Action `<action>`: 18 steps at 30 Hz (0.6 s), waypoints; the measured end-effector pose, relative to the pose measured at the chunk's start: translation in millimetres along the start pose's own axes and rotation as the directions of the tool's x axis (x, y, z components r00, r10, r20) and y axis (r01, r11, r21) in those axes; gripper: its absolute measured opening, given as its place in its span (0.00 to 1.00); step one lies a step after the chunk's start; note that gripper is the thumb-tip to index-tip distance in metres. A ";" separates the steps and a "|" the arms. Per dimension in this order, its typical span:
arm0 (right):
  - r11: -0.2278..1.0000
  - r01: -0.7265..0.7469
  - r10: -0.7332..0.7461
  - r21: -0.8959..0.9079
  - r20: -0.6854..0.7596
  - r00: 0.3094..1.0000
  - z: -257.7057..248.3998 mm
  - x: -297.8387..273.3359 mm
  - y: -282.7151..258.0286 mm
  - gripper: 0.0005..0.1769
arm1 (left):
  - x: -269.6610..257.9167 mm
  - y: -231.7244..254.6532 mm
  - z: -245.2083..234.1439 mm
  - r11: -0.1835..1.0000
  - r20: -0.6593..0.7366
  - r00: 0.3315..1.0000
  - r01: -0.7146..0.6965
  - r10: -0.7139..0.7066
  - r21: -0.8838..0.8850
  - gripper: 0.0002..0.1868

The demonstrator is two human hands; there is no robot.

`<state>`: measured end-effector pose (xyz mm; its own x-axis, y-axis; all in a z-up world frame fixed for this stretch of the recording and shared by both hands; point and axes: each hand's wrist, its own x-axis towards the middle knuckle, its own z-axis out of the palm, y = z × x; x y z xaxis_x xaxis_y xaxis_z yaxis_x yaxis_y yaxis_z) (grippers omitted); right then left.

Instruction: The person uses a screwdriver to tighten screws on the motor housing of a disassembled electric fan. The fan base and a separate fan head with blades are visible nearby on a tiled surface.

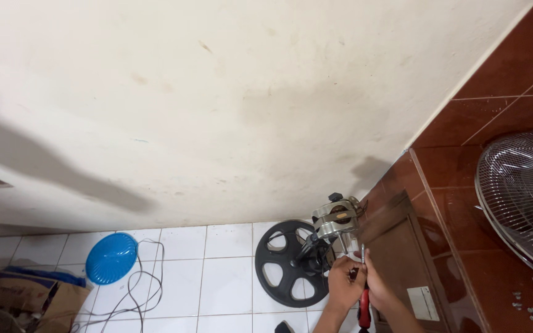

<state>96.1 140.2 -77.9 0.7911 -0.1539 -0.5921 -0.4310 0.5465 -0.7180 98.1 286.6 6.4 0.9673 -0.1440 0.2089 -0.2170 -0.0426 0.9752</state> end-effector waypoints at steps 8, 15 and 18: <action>0.996 -0.070 0.070 -0.046 -0.010 0.998 -2.3 4.9 -26.5 0.36 | 6.3 8.0 11.8 0.997 0.010 0.999 -0.051 0.050 0.066 0.05; 0.995 -0.104 0.104 -0.003 -0.003 0.995 -10.0 18.8 -35.1 0.41 | 9.5 9.8 25.6 0.980 -0.032 0.988 -0.146 0.152 0.132 0.07; 0.993 -0.121 0.121 -0.007 -0.022 0.992 -10.2 20.1 -39.5 0.40 | 10.0 8.3 31.6 0.979 -0.052 0.986 -0.150 0.159 0.138 0.07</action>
<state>124.6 107.1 -65.2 0.7237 -0.1047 -0.6821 -0.5264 0.5555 -0.6437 101.8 253.6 14.3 0.9260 -0.0975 0.3646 -0.3761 -0.1562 0.9133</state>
